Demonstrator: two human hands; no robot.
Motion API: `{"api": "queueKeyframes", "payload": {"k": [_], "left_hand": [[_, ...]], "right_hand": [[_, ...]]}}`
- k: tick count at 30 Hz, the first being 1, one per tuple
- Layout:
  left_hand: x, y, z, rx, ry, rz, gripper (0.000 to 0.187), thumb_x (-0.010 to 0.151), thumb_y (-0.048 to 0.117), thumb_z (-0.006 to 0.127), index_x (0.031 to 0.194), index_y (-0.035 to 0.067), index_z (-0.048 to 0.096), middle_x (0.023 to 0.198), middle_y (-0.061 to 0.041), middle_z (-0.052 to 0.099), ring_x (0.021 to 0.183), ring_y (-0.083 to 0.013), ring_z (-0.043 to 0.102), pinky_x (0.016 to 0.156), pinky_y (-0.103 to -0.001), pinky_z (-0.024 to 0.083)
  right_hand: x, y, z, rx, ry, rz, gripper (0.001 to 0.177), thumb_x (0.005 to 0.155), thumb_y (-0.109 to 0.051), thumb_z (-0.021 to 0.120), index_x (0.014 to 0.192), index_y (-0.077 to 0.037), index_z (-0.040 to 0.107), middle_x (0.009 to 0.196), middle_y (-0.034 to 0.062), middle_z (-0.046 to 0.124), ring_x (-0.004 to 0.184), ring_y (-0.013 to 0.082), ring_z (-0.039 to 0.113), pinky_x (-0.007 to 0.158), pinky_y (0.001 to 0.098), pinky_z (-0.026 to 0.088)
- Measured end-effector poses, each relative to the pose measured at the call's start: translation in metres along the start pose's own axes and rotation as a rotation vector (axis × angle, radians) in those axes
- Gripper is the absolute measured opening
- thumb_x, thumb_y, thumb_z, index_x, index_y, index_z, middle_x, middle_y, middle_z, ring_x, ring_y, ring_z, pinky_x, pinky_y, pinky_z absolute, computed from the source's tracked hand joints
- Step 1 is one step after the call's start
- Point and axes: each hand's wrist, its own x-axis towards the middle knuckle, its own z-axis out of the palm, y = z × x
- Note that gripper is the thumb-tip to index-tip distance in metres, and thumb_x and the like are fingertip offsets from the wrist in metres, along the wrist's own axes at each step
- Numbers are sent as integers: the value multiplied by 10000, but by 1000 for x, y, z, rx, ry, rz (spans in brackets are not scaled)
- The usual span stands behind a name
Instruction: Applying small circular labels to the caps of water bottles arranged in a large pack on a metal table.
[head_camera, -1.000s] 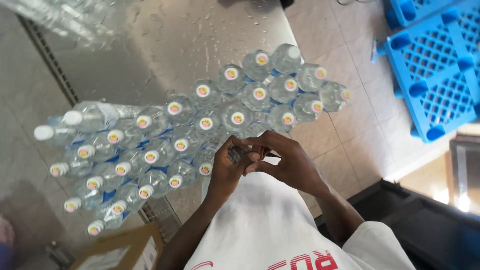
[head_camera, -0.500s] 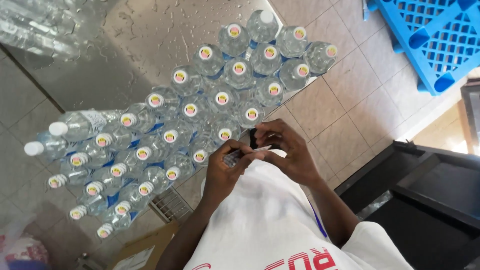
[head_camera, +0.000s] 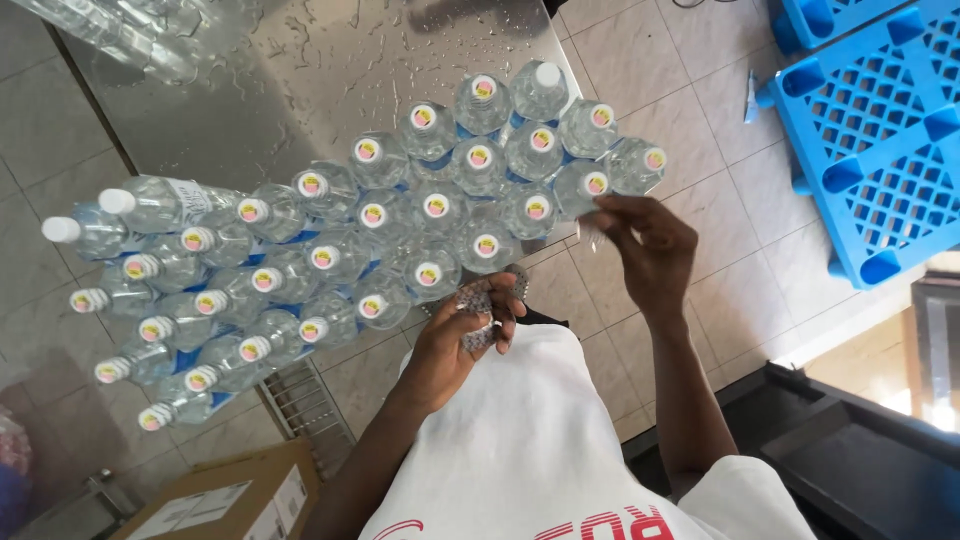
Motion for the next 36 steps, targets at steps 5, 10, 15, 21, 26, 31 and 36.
{"api": "queueKeyframes", "payload": {"k": [5, 10, 15, 21, 26, 31, 36], "left_hand": [[10, -13, 30, 78, 8, 61, 596, 1099, 190, 536, 1628, -50, 406, 1360, -268, 707, 1196, -292, 731, 956, -399, 628], [20, -39, 48, 111, 104, 138, 562, 1137, 223, 523, 1603, -74, 424, 1407, -315, 697, 1278, -370, 715, 1029, -492, 621], [30, -65, 53, 33, 218, 231, 483, 1124, 188, 560, 1519, -87, 514, 1351, -350, 713, 1216, -419, 744, 974, -553, 654], [41, -80, 65, -7, 300, 312, 427, 1120, 187, 576, 1454, -78, 550, 1319, -337, 736, 1195, -412, 758, 983, -568, 655], [50, -82, 74, -13, 318, 325, 427, 1124, 192, 577, 1450, -83, 556, 1316, -344, 735, 1194, -410, 761, 983, -544, 658], [60, -89, 83, -44, 330, 356, 447, 1121, 210, 603, 1437, -103, 559, 1309, -357, 730, 1179, -417, 764, 986, -550, 653], [69, -100, 83, -60, 296, 414, 444, 1143, 242, 622, 1424, -98, 579, 1322, -338, 728, 1186, -389, 759, 967, -492, 657]], "right_hand": [[37, 25, -12, -62, 14, -87, 127, 1080, -75, 783, 1191, -15, 799, 979, 134, 843, 992, 242, 827, 971, 380, 624], [60, 35, -4, -138, -52, -195, 110, 1103, -87, 763, 1193, -34, 798, 982, 127, 853, 987, 266, 835, 934, 402, 639], [75, 48, 1, -212, -173, -293, 81, 1098, -56, 758, 1174, -58, 784, 1047, 139, 837, 1025, 355, 810, 905, 489, 635], [71, 61, -29, -336, -304, -413, 162, 1033, -21, 813, 1185, -71, 794, 1086, 97, 819, 1019, 351, 798, 925, 477, 628], [76, 37, -42, -299, -414, -420, 135, 998, -18, 848, 1114, -64, 797, 1117, 98, 818, 1106, 347, 791, 970, 463, 623], [82, 35, -49, -358, -513, -439, 135, 981, -56, 866, 1078, -62, 772, 1130, 113, 816, 1127, 373, 780, 968, 486, 620], [88, 23, -53, -573, -676, -337, 369, 1052, -145, 780, 1405, -90, 690, 1195, 193, 766, 1132, 432, 750, 888, 580, 633]]}}
